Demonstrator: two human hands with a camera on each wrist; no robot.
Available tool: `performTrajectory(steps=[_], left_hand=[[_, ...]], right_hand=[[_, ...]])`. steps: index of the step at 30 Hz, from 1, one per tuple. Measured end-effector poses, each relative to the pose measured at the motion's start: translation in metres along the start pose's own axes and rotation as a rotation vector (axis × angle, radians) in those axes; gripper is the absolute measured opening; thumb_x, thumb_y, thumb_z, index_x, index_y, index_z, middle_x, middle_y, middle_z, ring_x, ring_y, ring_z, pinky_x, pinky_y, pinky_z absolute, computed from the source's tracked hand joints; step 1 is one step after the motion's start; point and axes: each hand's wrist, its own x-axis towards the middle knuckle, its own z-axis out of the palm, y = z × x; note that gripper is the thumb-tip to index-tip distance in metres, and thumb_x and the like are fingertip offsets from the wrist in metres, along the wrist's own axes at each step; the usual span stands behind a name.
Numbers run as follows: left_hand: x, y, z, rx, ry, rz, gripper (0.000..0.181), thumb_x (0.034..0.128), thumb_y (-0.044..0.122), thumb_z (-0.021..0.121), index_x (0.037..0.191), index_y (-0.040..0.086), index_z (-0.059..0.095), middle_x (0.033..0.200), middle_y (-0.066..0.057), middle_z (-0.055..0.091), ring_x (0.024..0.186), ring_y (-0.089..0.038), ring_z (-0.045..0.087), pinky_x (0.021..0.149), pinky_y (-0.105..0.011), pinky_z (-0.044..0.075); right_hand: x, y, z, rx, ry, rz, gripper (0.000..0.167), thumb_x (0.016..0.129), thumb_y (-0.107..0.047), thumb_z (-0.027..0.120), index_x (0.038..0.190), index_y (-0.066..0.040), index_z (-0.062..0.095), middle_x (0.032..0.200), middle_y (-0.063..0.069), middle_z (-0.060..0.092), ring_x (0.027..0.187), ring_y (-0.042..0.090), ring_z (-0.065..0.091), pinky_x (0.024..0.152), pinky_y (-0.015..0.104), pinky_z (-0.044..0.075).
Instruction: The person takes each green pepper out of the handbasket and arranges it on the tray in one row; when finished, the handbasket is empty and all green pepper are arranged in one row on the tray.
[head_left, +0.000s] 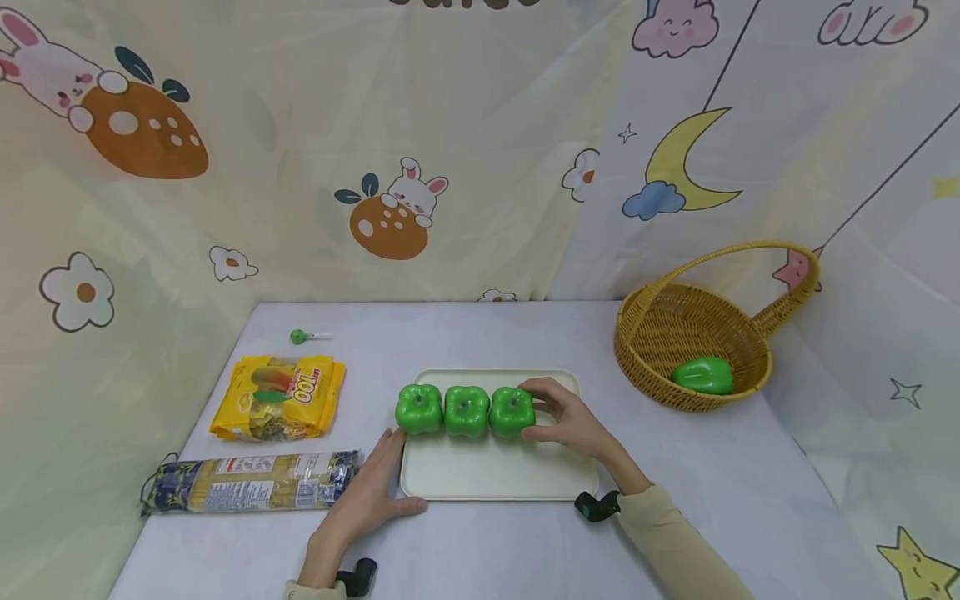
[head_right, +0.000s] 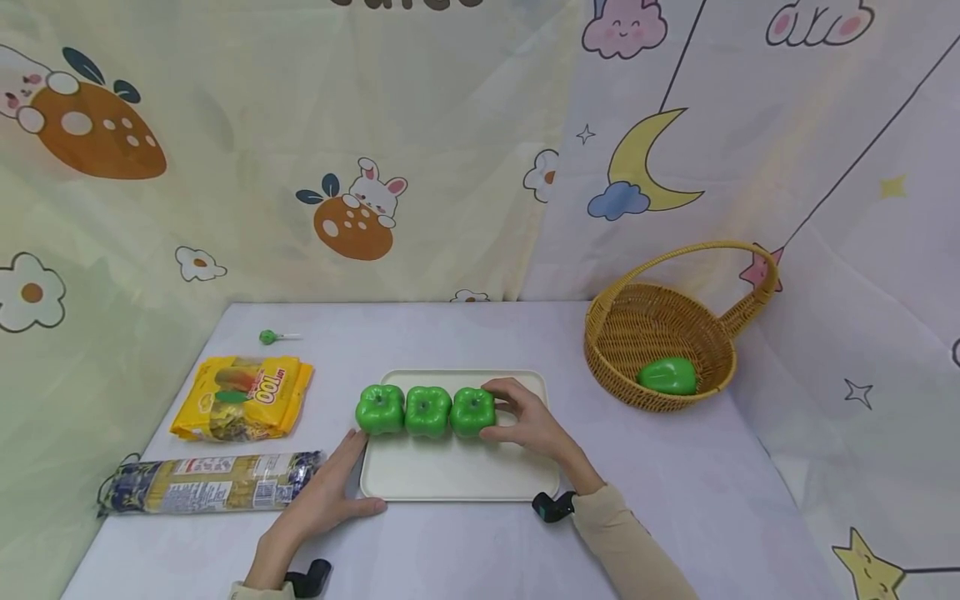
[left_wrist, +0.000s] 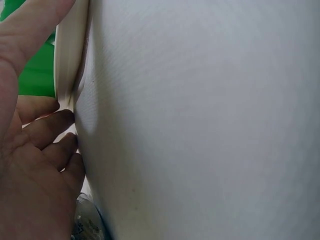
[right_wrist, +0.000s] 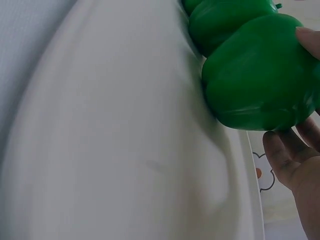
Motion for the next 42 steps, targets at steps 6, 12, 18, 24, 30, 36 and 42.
performTrajectory(steps=[6,12,18,24,30,36,42], left_hand=[[0.0006,-0.0009,0.0004,0.002,-0.002,0.002,0.128,0.0653,0.045,0.092,0.163,0.022,0.012,0.171,-0.004,0.012,0.159,-0.034,0.009,0.127,-0.059,0.019],[0.0011,-0.0013,0.0007,-0.006,-0.001,0.005,0.127,0.0654,0.044,0.092,0.163,0.021,0.013,0.171,-0.004,0.012,0.159,-0.034,0.009,0.127,-0.059,0.019],[0.0012,-0.0012,0.0012,-0.007,0.001,0.001,0.128,0.0649,0.044,0.092,0.163,0.021,0.013,0.171,-0.003,0.012,0.159,-0.034,0.009,0.127,-0.059,0.019],[0.0012,-0.0012,0.0008,-0.007,0.001,-0.001,0.127,0.065,0.045,0.092,0.163,0.022,0.013,0.171,-0.003,0.012,0.159,-0.033,0.009,0.127,-0.059,0.019],[0.0007,-0.001,0.0005,-0.006,0.001,0.004,0.127,0.0651,0.044,0.092,0.163,0.021,0.013,0.171,-0.004,0.012,0.159,-0.033,0.009,0.127,-0.059,0.019],[-0.0004,-0.0004,0.0004,0.001,0.012,0.01,0.127,0.0651,0.044,0.092,0.163,0.02,0.014,0.171,-0.005,0.013,0.159,-0.033,0.01,0.127,-0.059,0.019],[0.0001,-0.0002,0.0006,0.006,0.014,0.009,0.128,0.0649,0.045,0.092,0.163,0.021,0.013,0.171,-0.005,0.013,0.159,-0.034,0.01,0.127,-0.059,0.019]], right_hand=[[0.0,-0.0002,0.0017,0.009,-0.003,-0.021,0.065,0.081,-0.007,0.083,0.138,-0.006,0.053,0.139,0.016,0.052,0.126,0.004,0.054,0.111,0.022,0.049],[0.0002,-0.0007,0.0021,0.02,-0.007,-0.001,0.066,0.08,-0.008,0.083,0.138,-0.007,0.053,0.14,0.014,0.052,0.126,0.001,0.053,0.111,0.022,0.049],[0.0005,0.0005,0.0023,0.021,-0.007,0.013,0.066,0.08,-0.008,0.083,0.139,-0.007,0.052,0.14,0.015,0.052,0.127,0.007,0.054,0.111,0.024,0.049],[-0.0004,0.0005,0.0018,-0.002,-0.003,0.003,0.067,0.08,-0.008,0.083,0.139,-0.007,0.052,0.14,0.016,0.052,0.129,0.017,0.055,0.111,0.03,0.051],[-0.0008,-0.0008,0.0005,-0.01,-0.003,0.034,0.07,0.079,-0.01,0.085,0.14,-0.008,0.051,0.142,0.014,0.052,0.129,0.01,0.053,0.111,0.025,0.049],[-0.0006,0.0004,0.0,-0.02,-0.002,0.029,0.071,0.079,-0.011,0.085,0.14,-0.007,0.051,0.141,0.014,0.053,0.128,0.008,0.054,0.111,0.028,0.05],[-0.0011,0.0017,-0.0004,-0.029,0.0,0.024,0.072,0.079,-0.011,0.085,0.141,-0.005,0.05,0.141,0.013,0.053,0.128,0.01,0.054,0.111,0.03,0.051]])
